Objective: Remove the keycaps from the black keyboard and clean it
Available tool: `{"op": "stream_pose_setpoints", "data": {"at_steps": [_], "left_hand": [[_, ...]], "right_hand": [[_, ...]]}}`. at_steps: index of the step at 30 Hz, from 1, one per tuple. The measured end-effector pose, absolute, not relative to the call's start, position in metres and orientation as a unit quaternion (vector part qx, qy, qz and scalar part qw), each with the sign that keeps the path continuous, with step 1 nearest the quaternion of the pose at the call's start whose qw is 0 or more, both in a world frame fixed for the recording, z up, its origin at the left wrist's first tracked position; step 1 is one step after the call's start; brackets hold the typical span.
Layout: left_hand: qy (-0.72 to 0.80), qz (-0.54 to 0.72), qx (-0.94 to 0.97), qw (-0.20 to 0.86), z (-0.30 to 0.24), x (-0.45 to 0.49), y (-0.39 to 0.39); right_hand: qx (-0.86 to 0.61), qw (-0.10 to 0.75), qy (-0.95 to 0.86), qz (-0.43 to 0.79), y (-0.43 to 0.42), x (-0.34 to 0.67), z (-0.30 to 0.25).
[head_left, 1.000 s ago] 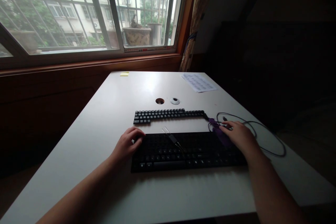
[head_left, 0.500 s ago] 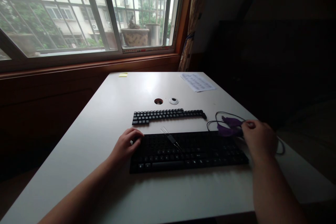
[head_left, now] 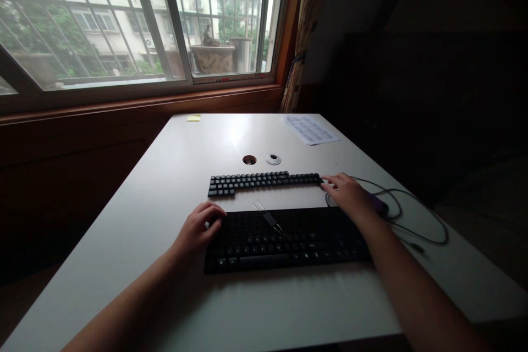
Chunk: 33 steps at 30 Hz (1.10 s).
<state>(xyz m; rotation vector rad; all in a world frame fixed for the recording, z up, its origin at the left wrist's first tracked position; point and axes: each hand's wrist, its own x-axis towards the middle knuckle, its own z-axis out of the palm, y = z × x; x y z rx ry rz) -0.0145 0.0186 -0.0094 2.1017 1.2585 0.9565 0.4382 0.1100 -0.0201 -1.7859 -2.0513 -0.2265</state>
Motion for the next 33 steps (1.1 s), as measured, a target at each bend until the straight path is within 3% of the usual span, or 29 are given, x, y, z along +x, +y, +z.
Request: {"op": "stream_pose_setpoints", "data": {"at_steps": [11,33], "left_hand": [[0.464,0.348,0.772,0.259,-0.0079,-0.0144,0.0187],[0.462,0.356,0.770,0.257,-0.0058,-0.0126,0.0178]], "right_hand": [[-0.649,0.153,-0.737,-0.113,0.1143,0.4419,-0.0327],[-0.651,0.151,-0.738,-0.095,0.1140,0.4410,-0.0324]]}}
